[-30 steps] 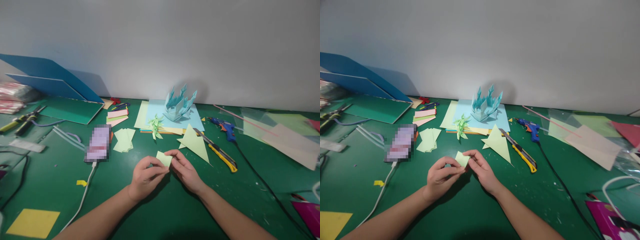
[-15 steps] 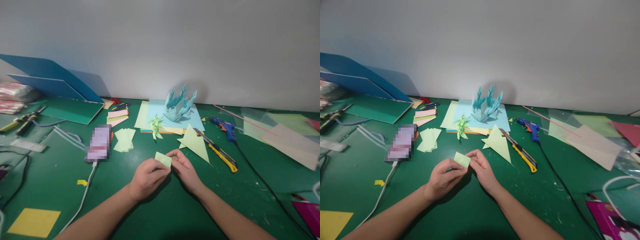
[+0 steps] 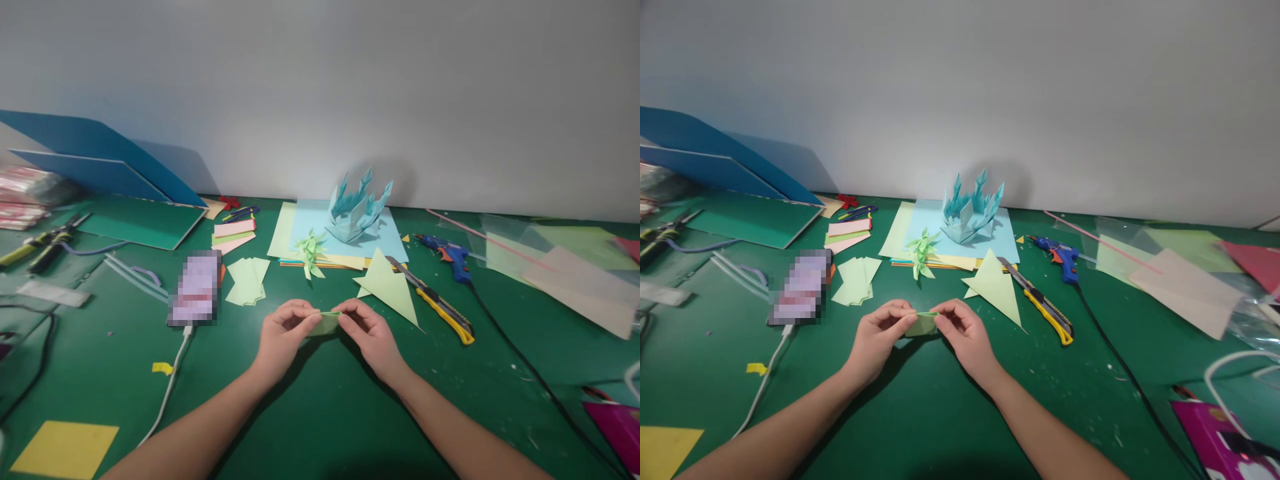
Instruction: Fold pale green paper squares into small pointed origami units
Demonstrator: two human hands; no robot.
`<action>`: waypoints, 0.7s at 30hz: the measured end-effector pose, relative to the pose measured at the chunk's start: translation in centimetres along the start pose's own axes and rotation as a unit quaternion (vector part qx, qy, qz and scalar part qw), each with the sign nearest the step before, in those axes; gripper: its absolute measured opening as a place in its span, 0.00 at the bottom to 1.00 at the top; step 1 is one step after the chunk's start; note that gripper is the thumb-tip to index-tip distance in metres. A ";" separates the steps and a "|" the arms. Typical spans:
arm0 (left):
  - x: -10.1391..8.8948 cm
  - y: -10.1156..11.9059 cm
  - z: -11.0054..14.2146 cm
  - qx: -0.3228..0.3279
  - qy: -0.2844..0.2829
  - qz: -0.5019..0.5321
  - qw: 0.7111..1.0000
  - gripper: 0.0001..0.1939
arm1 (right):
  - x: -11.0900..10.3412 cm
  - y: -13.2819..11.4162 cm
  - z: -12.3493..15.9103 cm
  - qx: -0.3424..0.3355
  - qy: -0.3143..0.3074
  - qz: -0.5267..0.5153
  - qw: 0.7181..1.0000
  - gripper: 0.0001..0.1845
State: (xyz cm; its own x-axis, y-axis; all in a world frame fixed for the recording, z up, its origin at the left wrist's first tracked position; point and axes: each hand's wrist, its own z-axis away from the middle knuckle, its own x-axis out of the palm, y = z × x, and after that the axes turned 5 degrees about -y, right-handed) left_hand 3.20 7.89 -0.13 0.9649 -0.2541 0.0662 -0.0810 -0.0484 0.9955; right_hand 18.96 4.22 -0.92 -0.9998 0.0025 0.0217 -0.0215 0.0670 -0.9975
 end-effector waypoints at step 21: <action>0.6 -0.1 0.2 -0.079 -0.006 0.046 0.996 0.13 | 0.2 0.1 -0.1 -0.023 0.017 0.029 0.999 0.15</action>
State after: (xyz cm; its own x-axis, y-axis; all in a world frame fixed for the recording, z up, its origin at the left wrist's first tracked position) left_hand 3.71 7.55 -0.19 0.9521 -0.2618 0.1579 -0.1280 0.1278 0.9835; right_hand 18.76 4.29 -1.01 -0.9986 0.0423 -0.0320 0.0365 0.1113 -0.9931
